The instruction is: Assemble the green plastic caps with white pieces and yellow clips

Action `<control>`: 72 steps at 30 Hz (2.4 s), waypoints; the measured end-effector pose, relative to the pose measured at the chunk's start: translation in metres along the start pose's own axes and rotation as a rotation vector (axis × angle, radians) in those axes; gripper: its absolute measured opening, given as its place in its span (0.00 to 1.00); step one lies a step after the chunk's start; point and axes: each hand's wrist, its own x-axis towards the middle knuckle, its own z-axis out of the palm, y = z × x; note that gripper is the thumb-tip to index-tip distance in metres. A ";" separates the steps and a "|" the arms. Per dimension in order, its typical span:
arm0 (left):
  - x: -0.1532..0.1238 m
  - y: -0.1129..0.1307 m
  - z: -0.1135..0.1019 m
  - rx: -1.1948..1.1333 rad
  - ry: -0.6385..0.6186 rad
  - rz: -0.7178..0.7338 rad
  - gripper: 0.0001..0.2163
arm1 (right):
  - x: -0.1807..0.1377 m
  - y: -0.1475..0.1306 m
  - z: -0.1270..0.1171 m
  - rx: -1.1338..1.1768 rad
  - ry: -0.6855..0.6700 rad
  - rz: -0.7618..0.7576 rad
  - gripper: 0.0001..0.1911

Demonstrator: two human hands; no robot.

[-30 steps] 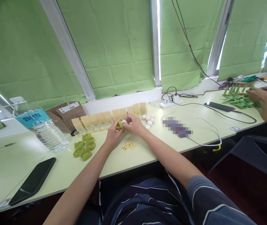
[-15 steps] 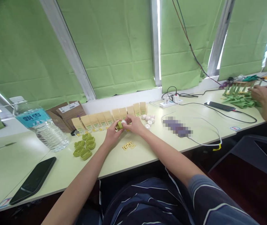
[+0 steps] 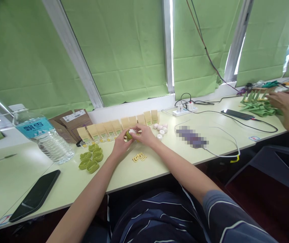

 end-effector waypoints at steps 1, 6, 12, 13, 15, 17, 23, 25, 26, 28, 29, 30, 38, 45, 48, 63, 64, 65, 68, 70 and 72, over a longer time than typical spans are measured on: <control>-0.001 0.002 0.000 -0.011 -0.006 0.005 0.22 | 0.000 0.000 0.000 0.000 -0.002 -0.002 0.11; -0.002 0.009 -0.003 -0.060 -0.044 -0.007 0.20 | 0.001 -0.002 -0.002 0.006 -0.003 0.023 0.12; -0.001 0.005 -0.005 -0.077 0.008 -0.048 0.18 | 0.000 -0.002 -0.001 0.010 -0.041 -0.031 0.14; 0.000 0.004 -0.005 -0.071 0.016 -0.054 0.18 | 0.000 -0.002 -0.001 0.012 -0.044 -0.036 0.14; 0.000 0.003 -0.004 -0.066 0.026 -0.069 0.17 | -0.001 -0.002 0.000 0.015 -0.049 -0.043 0.14; 0.000 0.002 -0.003 -0.074 0.037 -0.076 0.17 | -0.001 -0.002 0.001 0.016 -0.054 -0.054 0.14; 0.000 0.001 -0.004 -0.084 0.042 -0.095 0.17 | -0.002 0.000 0.002 0.019 -0.063 -0.063 0.14; 0.000 0.001 -0.004 -0.054 0.046 -0.089 0.17 | -0.002 0.000 0.002 0.021 -0.071 -0.054 0.14; 0.000 0.001 -0.004 -0.040 0.050 -0.083 0.17 | -0.002 0.000 0.001 0.024 -0.076 -0.050 0.14; 0.000 0.001 -0.004 -0.024 0.057 -0.074 0.17 | -0.001 0.000 0.001 0.026 -0.088 -0.046 0.15; 0.000 0.002 -0.004 -0.021 0.058 -0.072 0.17 | -0.002 0.001 0.001 0.019 -0.094 -0.048 0.15; -0.001 0.002 -0.004 -0.019 0.057 -0.071 0.17 | -0.002 0.001 0.002 0.005 -0.096 -0.054 0.15; -0.003 0.004 0.001 0.021 0.065 -0.075 0.15 | -0.002 0.003 0.004 -0.189 -0.074 -0.125 0.08; -0.003 0.009 0.004 0.006 0.119 -0.099 0.15 | 0.000 -0.002 0.005 -0.215 -0.044 -0.164 0.05; -0.003 0.010 0.005 -0.002 0.130 -0.120 0.15 | 0.000 -0.004 0.006 -0.222 -0.041 -0.144 0.06; -0.005 0.007 0.006 -0.060 0.098 -0.124 0.16 | -0.002 0.004 0.006 -0.255 -0.021 -0.152 0.07; -0.005 0.006 0.006 -0.074 0.099 -0.125 0.16 | -0.002 0.004 0.006 -0.259 -0.015 -0.159 0.08; -0.005 0.005 0.006 -0.095 0.099 -0.126 0.16 | -0.002 0.004 0.005 -0.263 -0.007 -0.167 0.09; -0.004 0.002 0.006 -0.184 0.090 -0.139 0.16 | -0.002 0.005 0.005 -0.268 -0.006 -0.191 0.10; -0.004 0.000 0.007 -0.230 0.083 -0.151 0.16 | -0.001 0.005 0.005 -0.276 -0.018 -0.194 0.11; -0.004 -0.003 0.008 -0.239 0.081 -0.156 0.15 | -0.001 0.005 0.005 -0.289 -0.028 -0.191 0.12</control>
